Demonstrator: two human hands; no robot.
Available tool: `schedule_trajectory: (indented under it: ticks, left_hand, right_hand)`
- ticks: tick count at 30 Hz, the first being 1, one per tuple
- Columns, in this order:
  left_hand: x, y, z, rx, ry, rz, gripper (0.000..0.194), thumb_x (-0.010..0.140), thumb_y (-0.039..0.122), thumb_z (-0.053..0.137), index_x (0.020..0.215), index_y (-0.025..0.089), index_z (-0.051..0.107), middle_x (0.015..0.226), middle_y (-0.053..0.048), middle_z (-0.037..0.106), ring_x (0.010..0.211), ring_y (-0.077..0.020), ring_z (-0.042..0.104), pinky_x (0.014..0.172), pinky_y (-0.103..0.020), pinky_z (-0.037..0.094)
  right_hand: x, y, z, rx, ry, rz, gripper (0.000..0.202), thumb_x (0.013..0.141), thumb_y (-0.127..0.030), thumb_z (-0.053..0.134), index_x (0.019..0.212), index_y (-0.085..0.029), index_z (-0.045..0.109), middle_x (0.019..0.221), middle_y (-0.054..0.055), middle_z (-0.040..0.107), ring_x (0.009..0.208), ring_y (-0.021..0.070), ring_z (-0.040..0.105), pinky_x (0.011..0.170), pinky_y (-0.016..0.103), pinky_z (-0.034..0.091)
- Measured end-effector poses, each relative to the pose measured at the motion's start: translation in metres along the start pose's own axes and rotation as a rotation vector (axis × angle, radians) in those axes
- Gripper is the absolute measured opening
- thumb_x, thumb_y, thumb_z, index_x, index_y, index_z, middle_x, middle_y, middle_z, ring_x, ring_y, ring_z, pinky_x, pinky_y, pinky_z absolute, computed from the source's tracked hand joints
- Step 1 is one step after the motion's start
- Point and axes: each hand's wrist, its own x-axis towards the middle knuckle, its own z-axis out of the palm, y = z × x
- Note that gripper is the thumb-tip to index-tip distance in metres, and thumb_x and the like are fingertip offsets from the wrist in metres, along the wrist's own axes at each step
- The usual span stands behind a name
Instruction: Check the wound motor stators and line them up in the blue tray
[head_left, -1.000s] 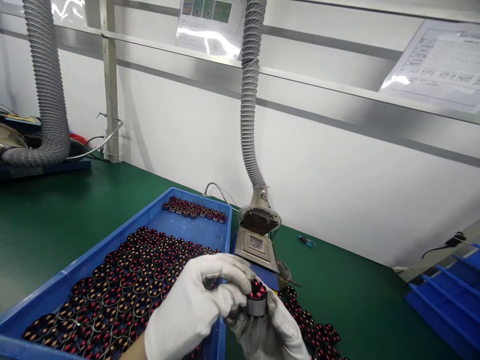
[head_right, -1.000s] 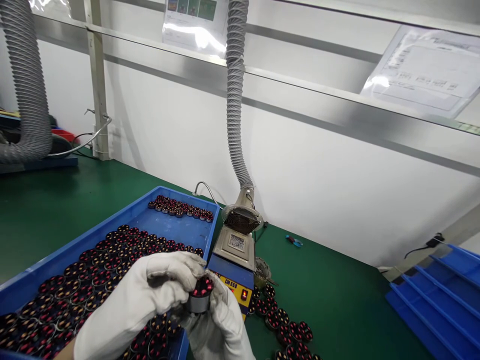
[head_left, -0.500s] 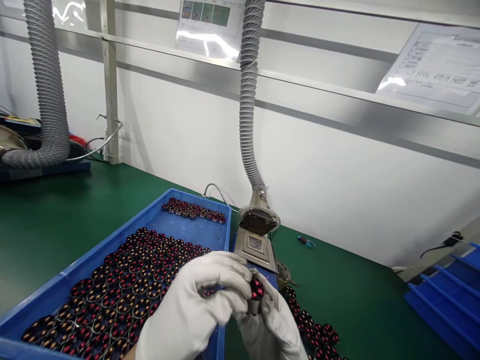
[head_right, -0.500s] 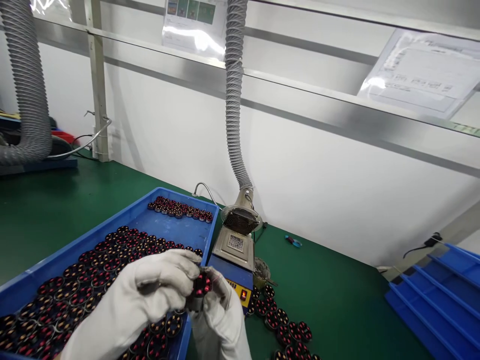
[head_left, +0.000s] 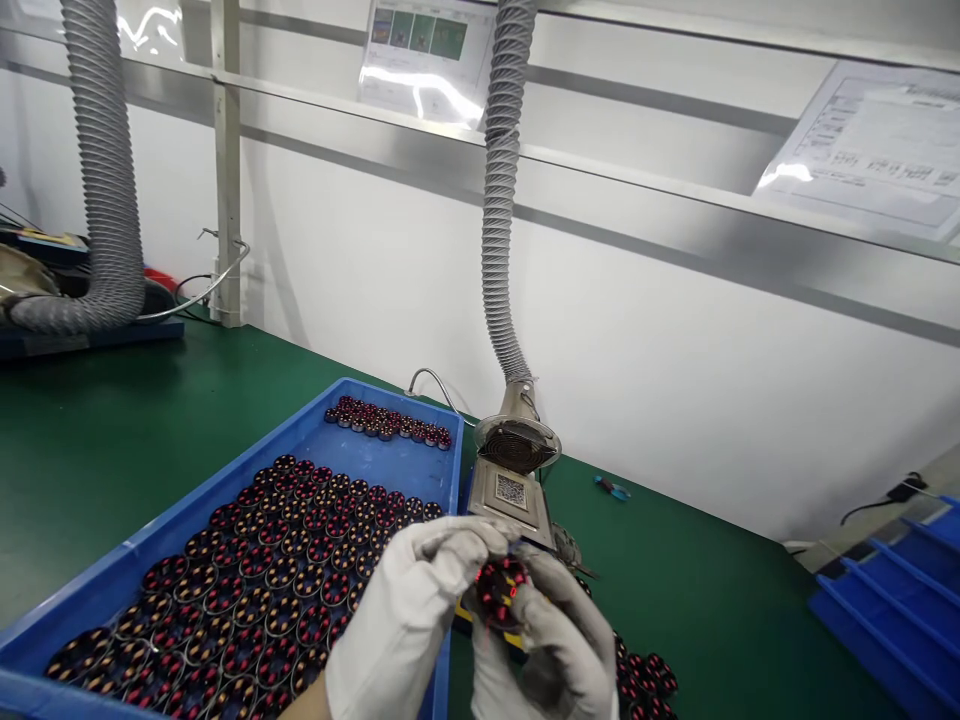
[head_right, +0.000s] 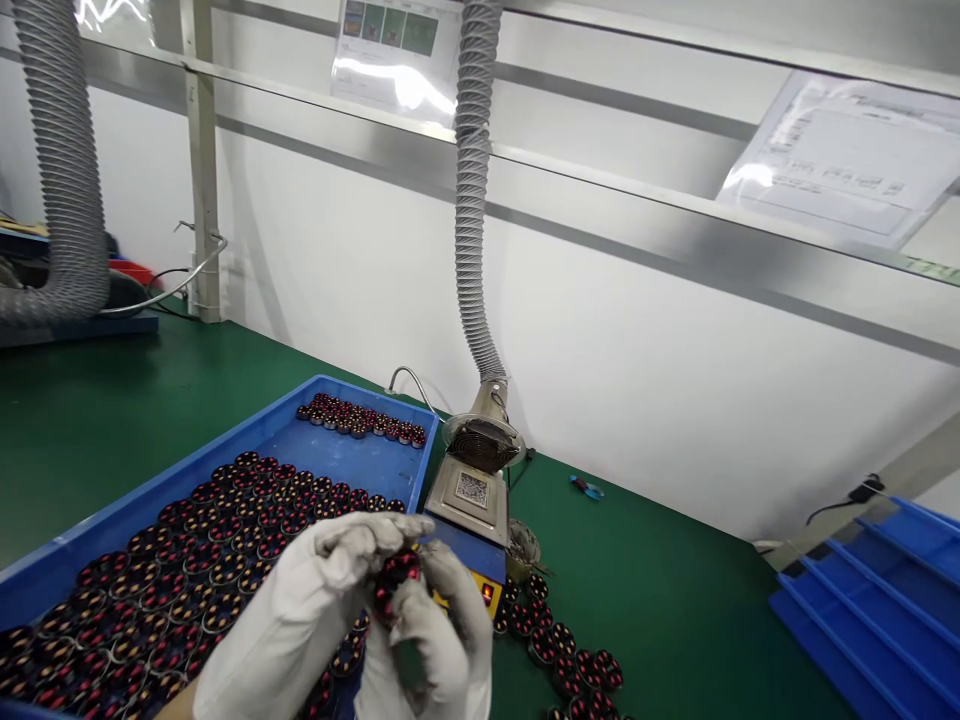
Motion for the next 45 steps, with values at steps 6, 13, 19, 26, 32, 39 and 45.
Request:
schedule_trajectory:
  ticks: [6,13,19,26,32,39,45]
  left_hand:
    - [0.002,0.016,0.005,0.187,0.06,-0.154,0.03,0.052,0.016,0.071,0.082,0.017,0.072,0.07,-0.003,0.07,0.063,-0.0154,0.062,0.059,-0.02,0.05]
    - [-0.005,0.01,0.005,0.08,0.181,0.075,0.013,0.054,0.009,0.064,0.06,0.019,0.071,0.069,-0.002,0.068,0.06,-0.0129,0.06,0.056,-0.016,0.049]
    - [-0.006,0.024,0.006,0.193,0.109,-0.076,0.022,0.056,0.014,0.07,0.077,0.018,0.073,0.078,-0.003,0.07,0.062,-0.0117,0.059,0.055,-0.014,0.048]
    - [-0.003,0.022,0.009,0.192,0.137,-0.153,0.015,0.056,0.017,0.073,0.071,0.016,0.071,0.069,-0.004,0.07,0.063,-0.0118,0.06,0.059,-0.014,0.049]
    - [0.001,0.022,0.002,0.08,0.262,-0.031,0.024,0.058,0.02,0.073,0.082,0.02,0.071,0.076,-0.003,0.07,0.073,-0.0151,0.064,0.069,-0.019,0.05]
    - [-0.003,0.023,0.003,0.309,-0.092,-0.17,0.015,0.07,0.026,0.062,0.068,0.013,0.067,0.072,-0.004,0.062,0.07,-0.0159,0.054,0.066,-0.024,0.045]
    - [0.001,0.021,-0.006,0.206,0.106,-0.085,0.021,0.071,0.033,0.069,0.084,0.016,0.071,0.08,-0.005,0.068,0.079,-0.0169,0.06,0.074,-0.022,0.048]
  right_hand:
    - [0.002,0.005,0.004,-0.038,-0.008,-0.159,0.031,0.075,-0.001,0.057,0.095,-0.023,0.057,0.112,0.004,0.058,0.096,0.0141,0.062,0.066,0.021,0.055]
    - [0.0,0.006,0.007,-0.069,0.024,-0.286,0.038,0.066,0.003,0.063,0.094,-0.022,0.058,0.107,0.003,0.062,0.094,0.0146,0.062,0.075,0.025,0.053]
    - [-0.003,0.006,0.004,-0.025,-0.04,-0.225,0.033,0.071,-0.002,0.061,0.096,-0.023,0.058,0.108,0.005,0.062,0.097,0.0177,0.061,0.074,0.029,0.054]
    - [-0.006,0.007,0.006,-0.028,-0.085,-0.239,0.038,0.069,0.003,0.06,0.097,-0.022,0.059,0.106,0.005,0.064,0.096,0.0179,0.062,0.08,0.033,0.053]
    - [-0.007,0.005,0.005,0.004,-0.105,-0.169,0.033,0.069,-0.002,0.062,0.095,-0.023,0.058,0.107,0.006,0.063,0.095,0.0188,0.062,0.07,0.029,0.056]
    - [-0.007,0.011,0.005,-0.085,-0.147,-0.279,0.041,0.07,0.002,0.059,0.101,-0.024,0.059,0.111,0.003,0.062,0.099,0.0168,0.062,0.08,0.029,0.055]
    - [-0.008,0.012,0.003,-0.135,-0.141,-0.268,0.035,0.071,-0.003,0.063,0.1,-0.022,0.06,0.107,0.007,0.064,0.096,0.0195,0.063,0.077,0.034,0.056]
